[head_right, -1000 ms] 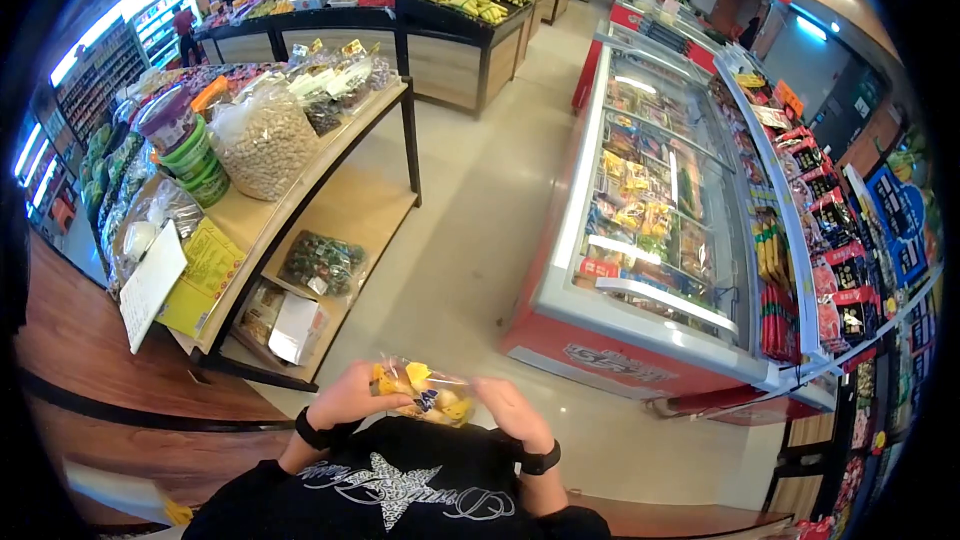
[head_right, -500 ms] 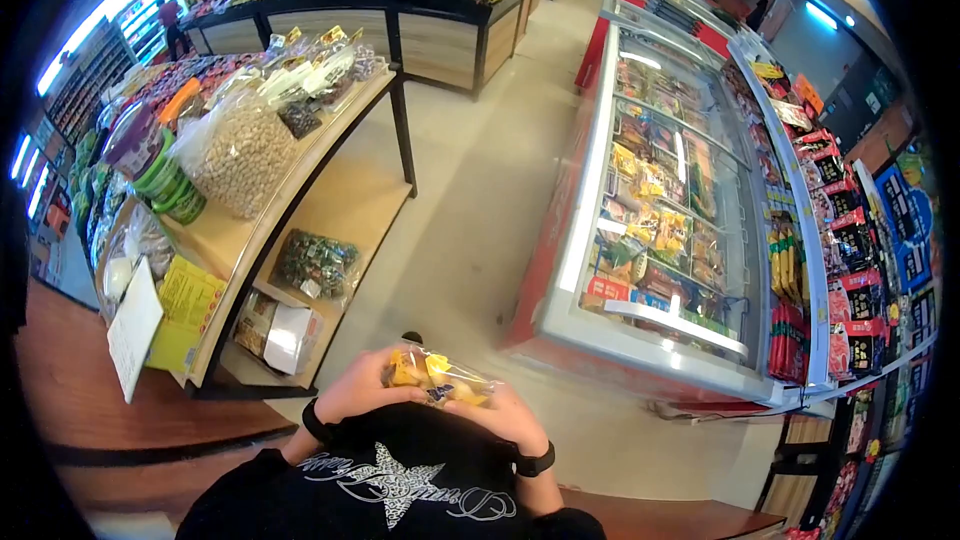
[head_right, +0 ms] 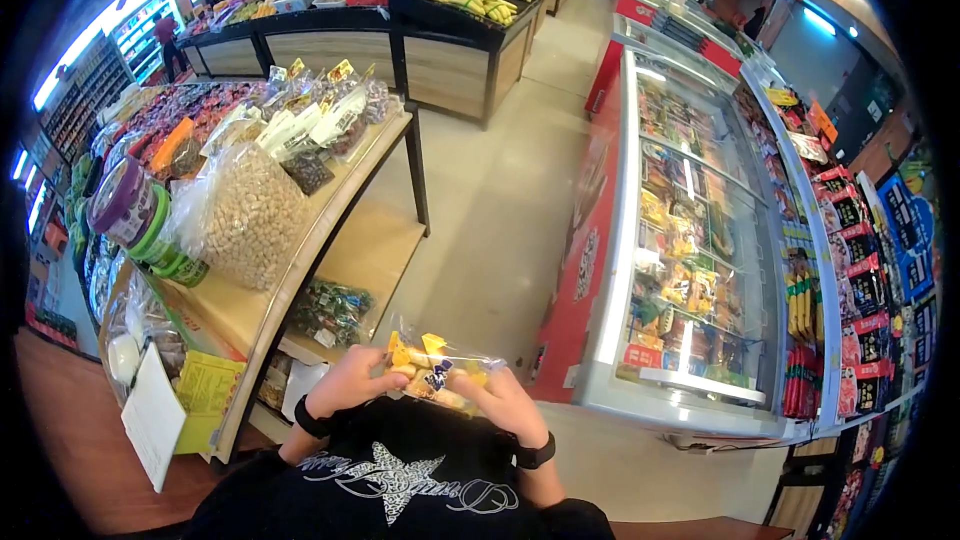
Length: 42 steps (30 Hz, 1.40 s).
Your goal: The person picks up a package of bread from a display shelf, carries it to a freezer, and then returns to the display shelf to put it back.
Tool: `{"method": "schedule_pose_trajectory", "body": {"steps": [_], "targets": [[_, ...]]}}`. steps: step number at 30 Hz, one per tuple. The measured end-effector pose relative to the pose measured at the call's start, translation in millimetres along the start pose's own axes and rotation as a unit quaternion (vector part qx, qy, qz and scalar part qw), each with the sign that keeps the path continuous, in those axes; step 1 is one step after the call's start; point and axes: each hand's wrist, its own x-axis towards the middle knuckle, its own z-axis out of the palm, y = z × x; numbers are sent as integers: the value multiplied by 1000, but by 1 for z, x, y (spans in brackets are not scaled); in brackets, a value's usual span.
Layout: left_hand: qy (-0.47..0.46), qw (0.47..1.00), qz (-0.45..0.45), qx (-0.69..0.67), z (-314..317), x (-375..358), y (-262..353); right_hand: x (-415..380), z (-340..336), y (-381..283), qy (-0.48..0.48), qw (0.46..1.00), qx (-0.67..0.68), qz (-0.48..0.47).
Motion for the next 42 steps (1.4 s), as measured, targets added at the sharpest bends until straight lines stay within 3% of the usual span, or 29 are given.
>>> {"method": "schedule_pose_trajectory", "body": {"steps": [2, 3, 5, 8, 15, 18, 24, 26, 30, 32, 34, 35, 36, 37, 38, 39, 42], "targets": [[-21, 996, -91, -14, -14, 6, -5, 15, 4, -6, -6, 1000, 3, 6], [-26, 995, -94, -16, -17, 10, -9, 20, 4, -5, -3, 1000, 6, 10], [-2, 998, -28, -53, -20, 19, -18, 29, 1, -3, -22, 999, -28, 2], [-26, 994, -64, -88, -28, 36, -13, 45, -5, -7, -13, 1000, -15, 19], [9, 995, -49, -88, -35, 90, -33, 99, -40, -9, 3, 1000, 21, -4], [7, 998, -69, -12, -35, 121, -44, 122, -69, -9, -4, 1000, 0, 5], [47, 997, -12, -66, -39, 208, -20, 171, -141, -21, 14, 995, -79, -51], [21, 994, -49, -98, -39, 239, -6, 179, -162, -28, 36, 995, -82, -39], [31, 998, -25, -44, -23, 286, -7, 191, -210, -17, 29, 992, -124, -15], [50, 989, -60, -124, -10, 306, -9, 191, -223, -23, 35, 994, -81, -68], [52, 979, -88, -176, -1, 319, -11, 192, -235, -31, 7, 996, -87, 13], [52, 986, -61, -144, 5, 326, -22, 192, -241, -32, -1, 994, -48, 94], [52, 992, -33, -113, 7, 333, -29, 193, -247, -25, 2, 994, -48, 97], [47, 992, -31, -115, 5, 341, -27, 195, -252, -11, 10, 998, -32, 53], [-19, 997, -24, -67, 1, 350, -25, 195, -257, -3, 20, 1000, -16, 6], [-85, 996, -16, -17, 0, 361, -22, 195, -264, 0, 20, 999, -23, 16], [-175, 984, 1, -46, 3, 395, -18, 195, -277, 5, 70, 998, 5, 1]]}}
